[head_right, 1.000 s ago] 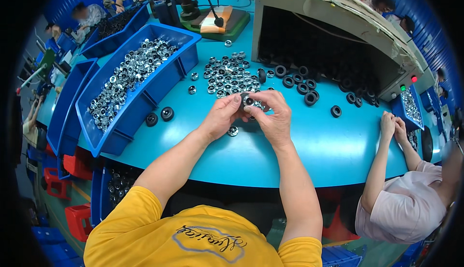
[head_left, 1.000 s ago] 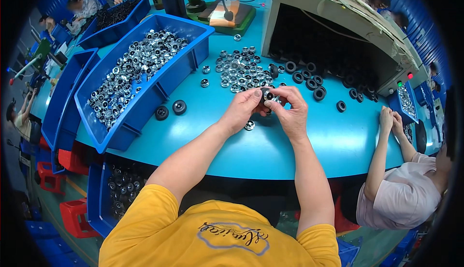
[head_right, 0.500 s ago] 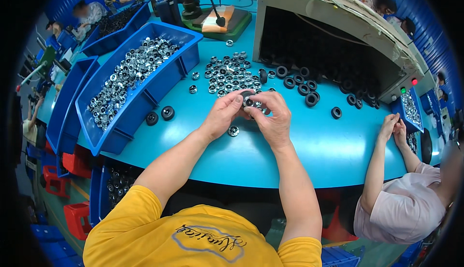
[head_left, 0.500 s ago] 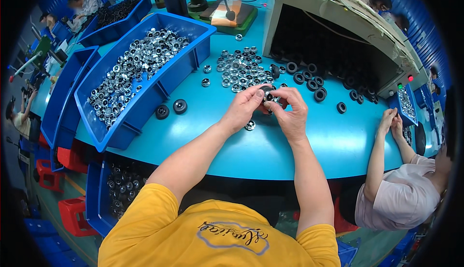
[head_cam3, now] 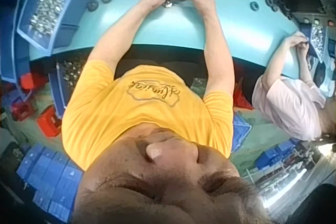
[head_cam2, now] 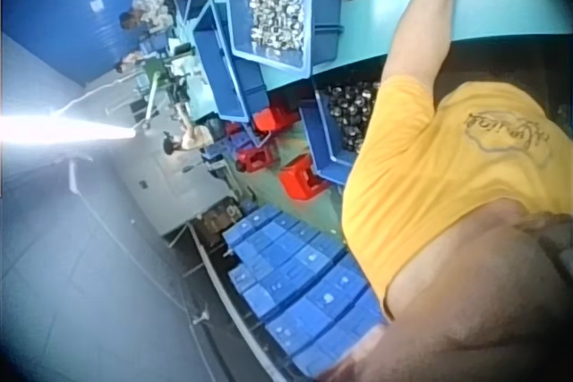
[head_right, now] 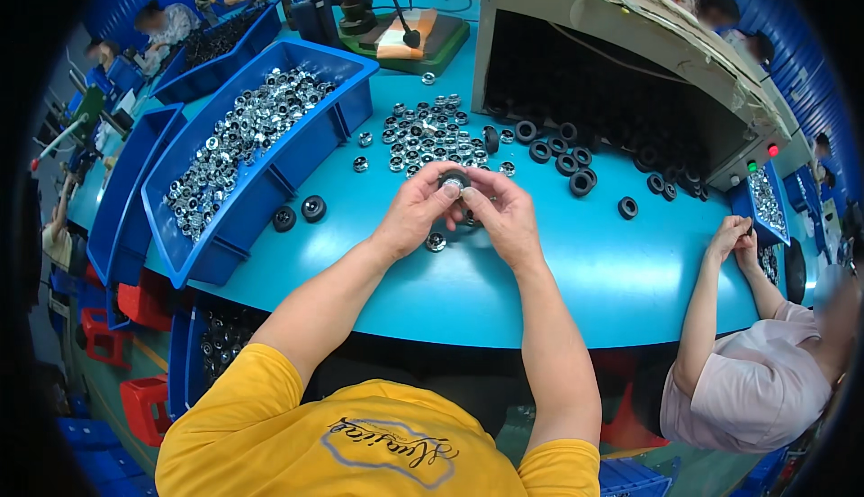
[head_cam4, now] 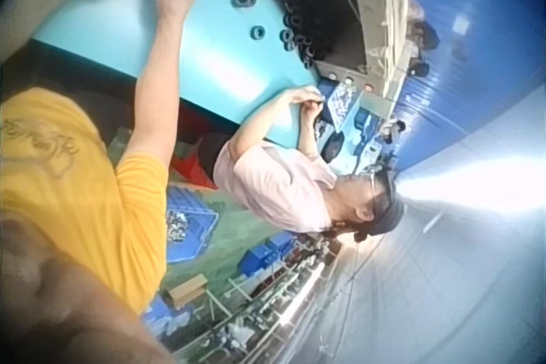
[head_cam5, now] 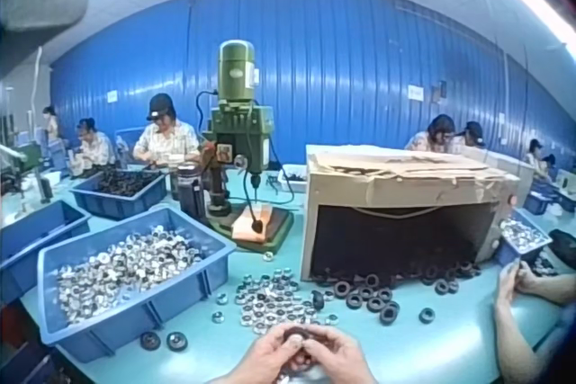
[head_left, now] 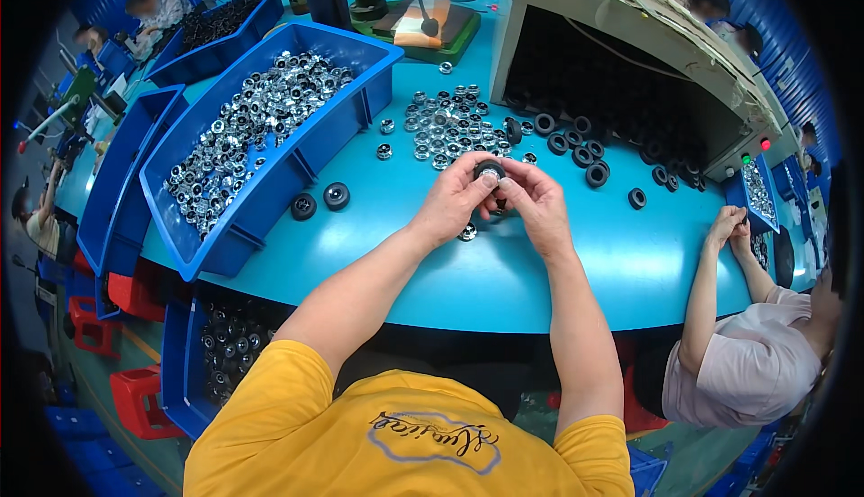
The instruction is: Assemble small metal rings into black plastic housings at a factory workbench.
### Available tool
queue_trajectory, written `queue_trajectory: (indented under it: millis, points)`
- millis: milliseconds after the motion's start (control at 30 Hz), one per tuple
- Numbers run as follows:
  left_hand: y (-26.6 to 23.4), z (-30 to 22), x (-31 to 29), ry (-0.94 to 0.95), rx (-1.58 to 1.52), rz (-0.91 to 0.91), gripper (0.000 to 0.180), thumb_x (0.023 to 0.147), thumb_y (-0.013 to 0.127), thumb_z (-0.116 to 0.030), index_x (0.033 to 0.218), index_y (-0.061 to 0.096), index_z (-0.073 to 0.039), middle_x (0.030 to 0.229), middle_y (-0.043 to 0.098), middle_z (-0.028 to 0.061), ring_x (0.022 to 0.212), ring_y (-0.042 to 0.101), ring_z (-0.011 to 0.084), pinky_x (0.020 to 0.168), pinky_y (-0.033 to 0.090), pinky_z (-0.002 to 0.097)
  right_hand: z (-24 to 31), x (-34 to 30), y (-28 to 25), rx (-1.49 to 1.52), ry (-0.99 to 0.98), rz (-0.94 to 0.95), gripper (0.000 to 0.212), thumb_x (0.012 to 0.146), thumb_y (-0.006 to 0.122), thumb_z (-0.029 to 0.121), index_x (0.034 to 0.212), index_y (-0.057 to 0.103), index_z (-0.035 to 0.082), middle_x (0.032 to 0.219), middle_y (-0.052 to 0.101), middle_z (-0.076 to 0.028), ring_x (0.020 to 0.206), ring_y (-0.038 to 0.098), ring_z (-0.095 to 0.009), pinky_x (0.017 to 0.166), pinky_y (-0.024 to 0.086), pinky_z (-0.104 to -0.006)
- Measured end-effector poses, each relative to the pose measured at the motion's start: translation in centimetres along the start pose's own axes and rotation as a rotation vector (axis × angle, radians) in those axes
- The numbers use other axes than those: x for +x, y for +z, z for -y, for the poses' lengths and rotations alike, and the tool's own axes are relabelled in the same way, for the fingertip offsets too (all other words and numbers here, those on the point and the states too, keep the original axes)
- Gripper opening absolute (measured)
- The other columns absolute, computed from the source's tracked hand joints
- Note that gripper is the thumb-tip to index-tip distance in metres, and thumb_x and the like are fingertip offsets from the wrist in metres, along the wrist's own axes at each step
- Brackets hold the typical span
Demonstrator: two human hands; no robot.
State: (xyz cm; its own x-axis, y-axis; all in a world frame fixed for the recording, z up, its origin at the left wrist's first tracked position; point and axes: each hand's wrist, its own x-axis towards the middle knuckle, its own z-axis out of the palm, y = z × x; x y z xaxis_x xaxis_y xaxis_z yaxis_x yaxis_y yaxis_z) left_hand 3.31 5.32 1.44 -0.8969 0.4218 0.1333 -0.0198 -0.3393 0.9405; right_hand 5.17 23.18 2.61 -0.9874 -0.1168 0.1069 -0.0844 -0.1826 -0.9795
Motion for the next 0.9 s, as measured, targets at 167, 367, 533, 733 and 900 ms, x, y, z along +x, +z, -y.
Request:
queue_trajectory:
  millis: [167,367,533,733,900]
  points:
    - [0.1,0.2,0.0,-0.039,0.057,-0.056,0.027,0.106,0.059,-0.016,0.131,0.057,-0.008,0.098,0.064,0.0024,0.076,0.061,0.0088,0.064,0.054,0.0248,-0.3,-0.2,0.3,0.038,0.005,-0.028,0.030,0.095,0.075,0.005,0.123,0.067,-0.003,0.107,0.074,-0.010,0.094,0.070,-0.014,0.086,0.057,-0.0303]
    - [0.4,-0.2,-0.1,-0.086,0.089,-0.092,0.023,0.105,0.059,-0.013,0.127,0.060,-0.008,0.094,0.064,0.0009,0.072,0.059,0.0070,0.059,0.053,0.0233,-0.3,-0.7,0.8,0.003,-0.023,-0.080,0.026,0.093,0.078,0.006,0.115,0.068,-0.002,0.105,0.075,-0.009,0.092,0.070,-0.014,0.085,0.057,-0.0304]
    - [0.4,-0.7,0.0,-0.093,0.264,-0.089,0.022,0.106,0.058,-0.014,0.127,0.062,-0.008,0.093,0.065,0.0004,0.072,0.059,0.0056,0.058,0.051,0.0224,-0.9,-0.5,0.7,-0.041,0.019,-0.106,0.027,0.093,0.080,0.012,0.114,0.068,0.001,0.101,0.074,-0.006,0.088,0.068,-0.011,0.079,0.055,-0.0275]
    - [0.2,-1.7,-0.3,-0.059,0.240,0.076,0.046,0.104,0.060,-0.011,0.149,0.052,-0.009,0.101,0.067,0.0018,0.088,0.064,0.0082,0.074,0.055,0.0251,-1.0,0.2,-0.9,0.211,0.168,0.043,0.035,0.098,0.075,0.025,0.122,0.066,0.002,0.102,0.073,-0.003,0.086,0.066,-0.010,0.073,0.052,-0.0258]
    - [0.4,-0.5,-0.2,0.097,0.317,0.079,0.063,0.097,0.063,0.001,0.155,0.044,-0.006,0.120,0.068,0.0081,0.107,0.067,0.0152,0.097,0.055,0.0316,-1.1,0.3,-1.1,0.261,0.189,0.022,0.036,0.099,0.074,0.026,0.124,0.067,0.001,0.107,0.072,-0.003,0.087,0.066,-0.010,0.073,0.052,-0.0249]
